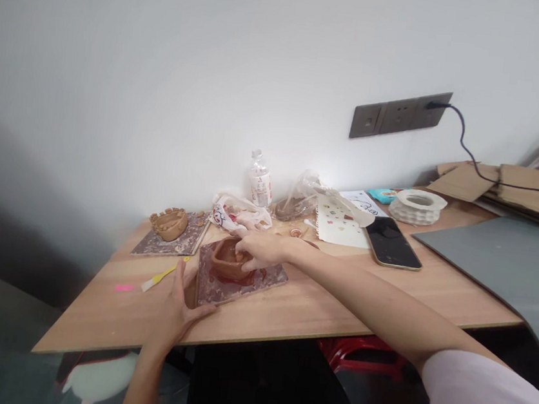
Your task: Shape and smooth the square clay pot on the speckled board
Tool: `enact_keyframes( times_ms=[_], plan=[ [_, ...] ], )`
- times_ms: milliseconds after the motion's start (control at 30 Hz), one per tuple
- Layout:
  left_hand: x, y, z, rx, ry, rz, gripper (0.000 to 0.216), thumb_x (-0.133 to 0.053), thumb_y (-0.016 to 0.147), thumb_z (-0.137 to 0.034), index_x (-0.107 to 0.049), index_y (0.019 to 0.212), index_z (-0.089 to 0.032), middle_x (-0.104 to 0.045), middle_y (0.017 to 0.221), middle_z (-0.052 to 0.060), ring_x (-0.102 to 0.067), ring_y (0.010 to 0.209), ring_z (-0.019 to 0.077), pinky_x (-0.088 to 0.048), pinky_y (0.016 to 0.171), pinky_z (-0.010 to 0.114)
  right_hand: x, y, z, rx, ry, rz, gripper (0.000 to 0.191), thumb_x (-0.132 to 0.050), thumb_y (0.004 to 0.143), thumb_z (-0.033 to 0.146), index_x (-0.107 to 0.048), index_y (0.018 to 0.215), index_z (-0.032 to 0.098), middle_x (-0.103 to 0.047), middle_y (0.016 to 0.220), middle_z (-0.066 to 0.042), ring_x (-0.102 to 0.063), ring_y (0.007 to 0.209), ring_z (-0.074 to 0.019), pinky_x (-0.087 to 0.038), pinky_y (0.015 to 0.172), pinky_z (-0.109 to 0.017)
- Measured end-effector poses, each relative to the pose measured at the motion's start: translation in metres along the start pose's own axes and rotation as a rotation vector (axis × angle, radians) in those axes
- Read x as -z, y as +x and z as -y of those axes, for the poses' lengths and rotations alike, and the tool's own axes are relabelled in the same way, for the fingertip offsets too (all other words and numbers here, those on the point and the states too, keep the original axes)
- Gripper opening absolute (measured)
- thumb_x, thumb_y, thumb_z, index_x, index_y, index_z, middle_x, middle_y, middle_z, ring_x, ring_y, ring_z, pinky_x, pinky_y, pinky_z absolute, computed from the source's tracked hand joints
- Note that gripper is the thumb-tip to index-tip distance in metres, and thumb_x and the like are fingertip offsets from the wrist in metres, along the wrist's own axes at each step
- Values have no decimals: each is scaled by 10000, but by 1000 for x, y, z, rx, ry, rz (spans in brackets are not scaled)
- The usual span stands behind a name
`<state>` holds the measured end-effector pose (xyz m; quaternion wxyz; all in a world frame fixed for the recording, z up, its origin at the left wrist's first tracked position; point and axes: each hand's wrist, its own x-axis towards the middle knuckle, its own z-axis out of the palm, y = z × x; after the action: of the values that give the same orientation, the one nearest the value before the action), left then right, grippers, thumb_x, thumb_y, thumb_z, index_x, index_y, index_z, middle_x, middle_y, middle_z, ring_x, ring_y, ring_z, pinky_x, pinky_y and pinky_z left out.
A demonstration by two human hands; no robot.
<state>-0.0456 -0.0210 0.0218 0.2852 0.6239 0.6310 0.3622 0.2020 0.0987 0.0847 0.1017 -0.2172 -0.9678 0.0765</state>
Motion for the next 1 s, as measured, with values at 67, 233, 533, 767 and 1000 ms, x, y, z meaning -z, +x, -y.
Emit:
enact_keyframes(
  times_ms=[67,233,533,767,1000],
  plan=[
    [0,0,-1,-1,6,-2,1236,-812,650,-387,19,1553,-240,-436,1518,172,-300,1479,333,-259,1189,543,1,1,0,10,-8,-1,144,-709,808,289,-739,899,181,-533,1268,-155,-382,1302,-372,-440,1000,-532],
    [-1,0,-1,2,-3,-1,1248,-815,648,-392,29,1553,-222,-442,1514,184,-337,1462,329,-276,1185,535,7,1,2,20,6,1,207,-620,888,351,-755,867,196,-555,1262,-135,-324,1357,-370,-413,1041,-536],
    [0,0,-2,21,20,-9,1247,-819,635,-401,1,1555,-211,-452,1504,187,-339,1459,339,-302,1172,527,0,-2,2,17,39,-48,116,-744,770,270,-727,849,186,-542,1314,-149,-309,1381,-384,-440,1014,-547],
    [0,-1,-2,23,15,1,1248,-814,649,-420,26,1553,-228,-421,1527,184,-304,1475,343,-257,1188,547,-2,-22,-2,-68,67,-261,147,-658,875,332,-710,932,207,-571,1293,-128,-341,1389,-340,-380,1090,-580],
    [0,0,0,38,26,8,1250,-805,641,-438,16,1551,-189,-385,1545,212,-263,1491,347,-216,1200,553,-60,-72,23,-369,-72,-473,277,-464,967,257,-723,978,163,-460,1447,-195,-297,1429,-385,-385,1080,-627]
  ],
)
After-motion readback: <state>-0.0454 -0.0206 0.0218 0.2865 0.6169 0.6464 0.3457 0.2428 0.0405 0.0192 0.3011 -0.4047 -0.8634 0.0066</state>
